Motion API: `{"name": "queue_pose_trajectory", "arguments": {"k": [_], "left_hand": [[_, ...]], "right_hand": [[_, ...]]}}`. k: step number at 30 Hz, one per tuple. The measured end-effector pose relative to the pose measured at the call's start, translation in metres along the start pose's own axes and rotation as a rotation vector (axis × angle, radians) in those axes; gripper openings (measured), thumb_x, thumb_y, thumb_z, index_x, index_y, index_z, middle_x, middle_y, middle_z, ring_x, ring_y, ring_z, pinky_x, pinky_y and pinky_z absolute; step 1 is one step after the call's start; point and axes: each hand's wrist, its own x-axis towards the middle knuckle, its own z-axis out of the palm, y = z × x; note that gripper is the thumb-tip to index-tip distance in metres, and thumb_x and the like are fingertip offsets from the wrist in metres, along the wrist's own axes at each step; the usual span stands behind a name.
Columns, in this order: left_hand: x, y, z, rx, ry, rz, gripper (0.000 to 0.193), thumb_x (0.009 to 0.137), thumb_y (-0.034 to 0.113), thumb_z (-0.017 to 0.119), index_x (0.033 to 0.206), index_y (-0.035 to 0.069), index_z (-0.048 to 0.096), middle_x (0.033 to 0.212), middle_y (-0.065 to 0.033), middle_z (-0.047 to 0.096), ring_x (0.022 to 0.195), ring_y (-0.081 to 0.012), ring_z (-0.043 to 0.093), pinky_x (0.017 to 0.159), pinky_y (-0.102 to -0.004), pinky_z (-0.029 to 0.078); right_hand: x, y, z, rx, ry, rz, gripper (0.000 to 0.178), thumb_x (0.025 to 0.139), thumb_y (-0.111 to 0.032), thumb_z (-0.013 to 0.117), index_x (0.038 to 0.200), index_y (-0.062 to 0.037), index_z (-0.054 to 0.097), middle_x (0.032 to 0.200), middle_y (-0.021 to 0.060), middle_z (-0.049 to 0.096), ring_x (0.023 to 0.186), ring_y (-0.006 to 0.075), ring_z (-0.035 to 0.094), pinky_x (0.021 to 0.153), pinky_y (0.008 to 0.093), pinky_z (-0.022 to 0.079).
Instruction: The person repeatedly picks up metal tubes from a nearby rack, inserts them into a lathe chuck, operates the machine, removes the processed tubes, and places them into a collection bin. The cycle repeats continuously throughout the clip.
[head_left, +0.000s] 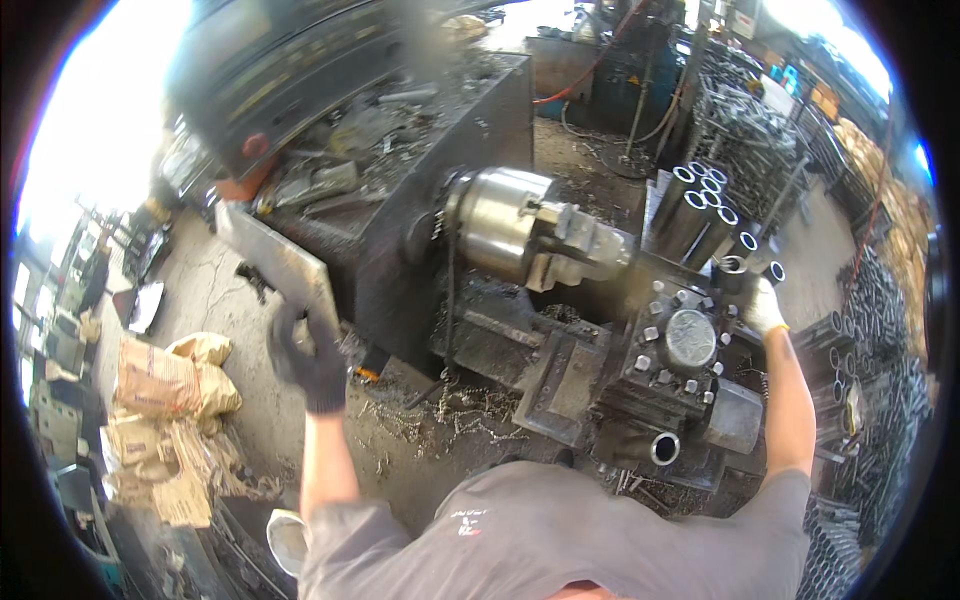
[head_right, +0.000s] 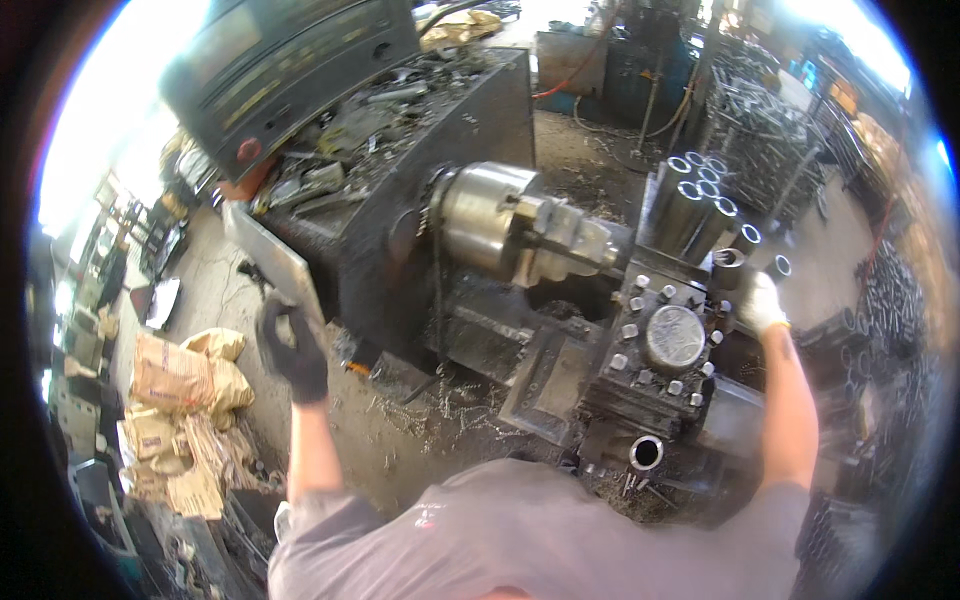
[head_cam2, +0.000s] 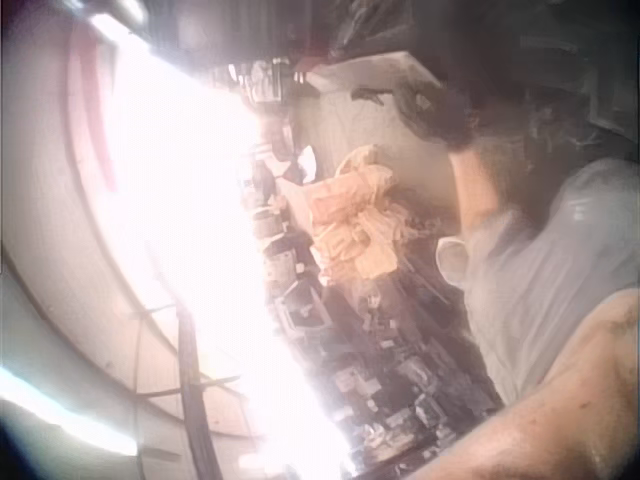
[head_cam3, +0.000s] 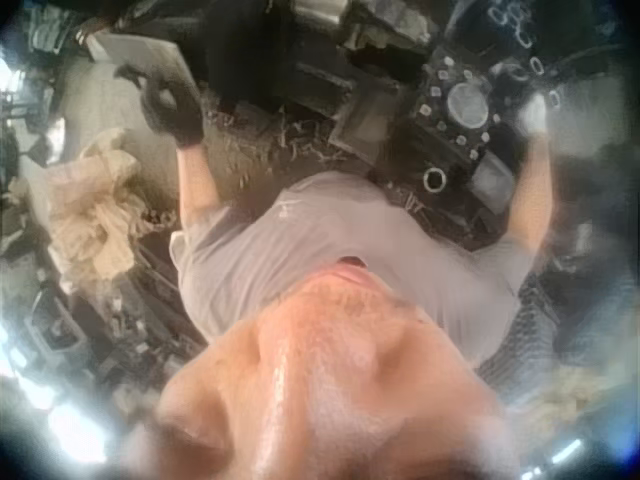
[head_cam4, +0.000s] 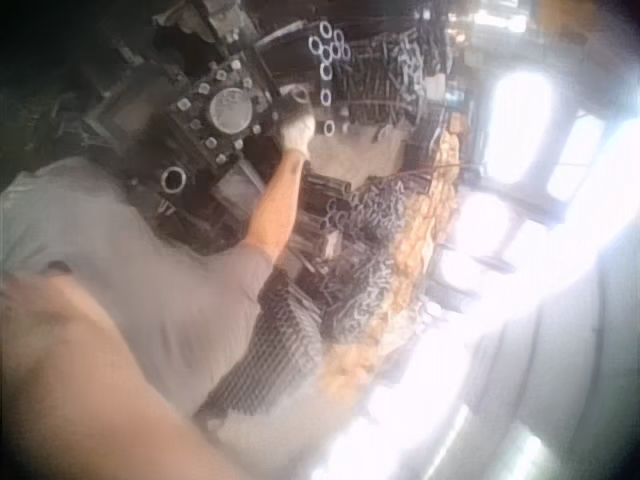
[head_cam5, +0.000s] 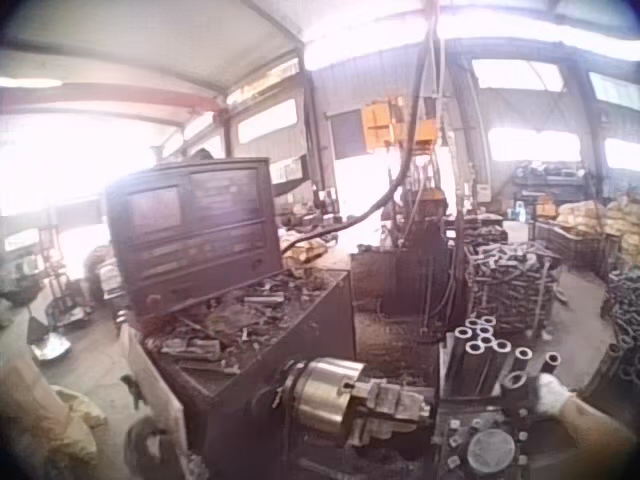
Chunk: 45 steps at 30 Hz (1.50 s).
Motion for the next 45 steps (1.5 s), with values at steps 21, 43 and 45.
{"name": "queue_pose_trajectory", "arguments": {"k": [21,43,45], "left_hand": [[0.09,0.107,0.022,-0.756,-0.561,0.161,0.041,0.095,0.01,0.074,0.134,0.001,0.064,0.125,-0.0188,0.072,0.111,-0.0325,0.072,0.092,-0.0425,0.059],[-0.406,0.088,-0.472,0.275,-1.307,-1.291,0.043,0.09,0.05,0.074,0.111,0.013,0.075,0.114,-0.0186,0.077,0.109,-0.0405,0.072,0.091,-0.0503,0.057],[-0.481,0.086,-0.575,0.423,-1.153,-1.537,0.047,0.087,0.052,0.068,0.112,0.013,0.075,0.115,-0.017,0.077,0.112,-0.0356,0.074,0.093,-0.0487,0.056]], "right_hand": [[-0.225,-0.177,-0.085,0.689,0.383,-0.724,0.052,0.085,-0.006,0.083,0.134,-0.005,0.068,0.125,0.0158,0.074,0.111,0.0278,0.075,0.097,0.042,0.063],[-0.432,-0.376,0.191,0.871,-0.904,-1.033,0.035,0.077,-0.018,0.09,0.11,-0.0104,0.08,0.113,0.0088,0.078,0.102,0.0226,0.076,0.093,0.0372,0.06],[-0.475,-0.411,0.208,0.786,-1.037,-0.979,0.054,0.075,-0.023,0.093,0.122,-0.0076,0.072,0.112,0.0099,0.079,0.101,0.0215,0.076,0.093,0.0367,0.06]]}}
